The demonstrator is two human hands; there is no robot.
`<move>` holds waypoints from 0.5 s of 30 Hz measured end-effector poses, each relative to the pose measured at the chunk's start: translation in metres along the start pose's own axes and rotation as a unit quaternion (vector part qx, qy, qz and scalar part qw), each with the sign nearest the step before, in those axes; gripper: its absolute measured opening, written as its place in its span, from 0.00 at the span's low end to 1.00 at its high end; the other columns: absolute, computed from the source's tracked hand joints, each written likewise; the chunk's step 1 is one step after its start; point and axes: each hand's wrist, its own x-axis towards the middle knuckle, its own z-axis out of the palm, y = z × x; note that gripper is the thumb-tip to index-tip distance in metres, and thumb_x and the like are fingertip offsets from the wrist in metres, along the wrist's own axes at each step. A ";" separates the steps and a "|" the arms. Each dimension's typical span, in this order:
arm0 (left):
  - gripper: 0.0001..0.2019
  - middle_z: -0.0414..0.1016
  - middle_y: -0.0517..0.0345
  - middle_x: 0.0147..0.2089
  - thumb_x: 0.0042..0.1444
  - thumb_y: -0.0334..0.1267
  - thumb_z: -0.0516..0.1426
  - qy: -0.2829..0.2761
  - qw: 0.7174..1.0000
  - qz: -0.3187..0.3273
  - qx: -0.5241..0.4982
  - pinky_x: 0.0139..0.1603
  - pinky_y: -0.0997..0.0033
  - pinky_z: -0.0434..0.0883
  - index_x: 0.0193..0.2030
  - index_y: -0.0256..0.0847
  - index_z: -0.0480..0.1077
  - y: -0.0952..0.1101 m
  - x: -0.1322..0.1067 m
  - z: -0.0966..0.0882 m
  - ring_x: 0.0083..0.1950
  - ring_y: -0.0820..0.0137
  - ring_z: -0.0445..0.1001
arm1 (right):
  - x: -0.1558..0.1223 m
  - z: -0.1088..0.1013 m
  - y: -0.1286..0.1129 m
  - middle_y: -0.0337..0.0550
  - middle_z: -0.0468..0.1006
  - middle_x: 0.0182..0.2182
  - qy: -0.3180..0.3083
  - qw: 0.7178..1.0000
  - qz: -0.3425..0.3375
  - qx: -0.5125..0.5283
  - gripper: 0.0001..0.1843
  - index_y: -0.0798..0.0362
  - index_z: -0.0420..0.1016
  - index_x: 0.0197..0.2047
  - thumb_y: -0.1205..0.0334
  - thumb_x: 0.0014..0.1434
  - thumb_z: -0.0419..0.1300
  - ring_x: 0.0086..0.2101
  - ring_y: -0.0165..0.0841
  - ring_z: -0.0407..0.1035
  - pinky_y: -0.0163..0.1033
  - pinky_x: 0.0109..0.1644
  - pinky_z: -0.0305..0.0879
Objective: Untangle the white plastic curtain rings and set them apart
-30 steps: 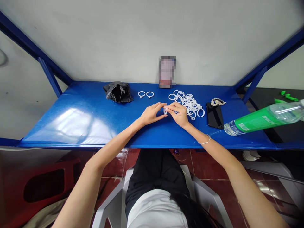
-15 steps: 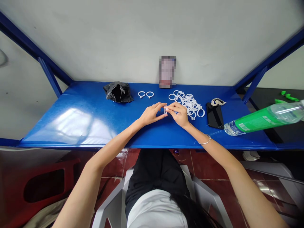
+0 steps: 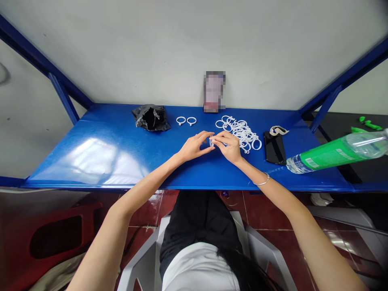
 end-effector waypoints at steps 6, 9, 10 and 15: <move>0.25 0.74 0.47 0.53 0.65 0.54 0.54 -0.002 1.000 0.013 0.002 0.42 0.71 0.73 0.62 0.40 0.63 -0.001 0.000 0.001 0.44 0.67 0.77 | 0.000 0.001 0.000 0.40 0.80 0.31 0.007 1.000 -0.019 0.011 0.10 0.44 0.85 0.39 0.57 0.66 0.61 0.32 0.33 0.73 0.40 0.38 0.72; 0.24 0.74 0.47 0.54 0.66 0.53 0.54 0.000 1.000 0.004 0.007 0.42 0.70 0.73 0.62 0.40 0.63 -0.001 0.000 0.001 0.43 0.68 0.77 | 0.000 0.002 0.001 0.40 0.79 0.30 0.013 1.000 -0.015 0.010 0.08 0.46 0.84 0.40 0.58 0.65 0.61 0.32 0.32 0.73 0.39 0.37 0.71; 0.24 0.73 0.47 0.54 0.66 0.53 0.54 0.001 1.000 0.002 0.007 0.42 0.70 0.73 0.62 0.40 0.64 -0.001 0.000 0.001 0.43 0.68 0.77 | 0.000 0.002 0.001 0.40 0.79 0.30 0.012 1.000 -0.012 0.010 0.08 0.47 0.84 0.40 0.58 0.65 0.62 0.31 0.32 0.72 0.39 0.37 0.71; 0.23 0.74 0.47 0.53 0.66 0.52 0.54 0.014 1.000 0.009 0.008 0.39 0.72 0.73 0.60 0.40 0.64 -0.001 0.001 -0.001 0.40 0.69 0.76 | 0.001 0.002 -0.001 0.41 0.77 0.32 -0.003 1.000 0.009 0.025 0.09 0.47 0.82 0.41 0.57 0.65 0.61 0.30 0.31 0.71 0.39 0.36 0.71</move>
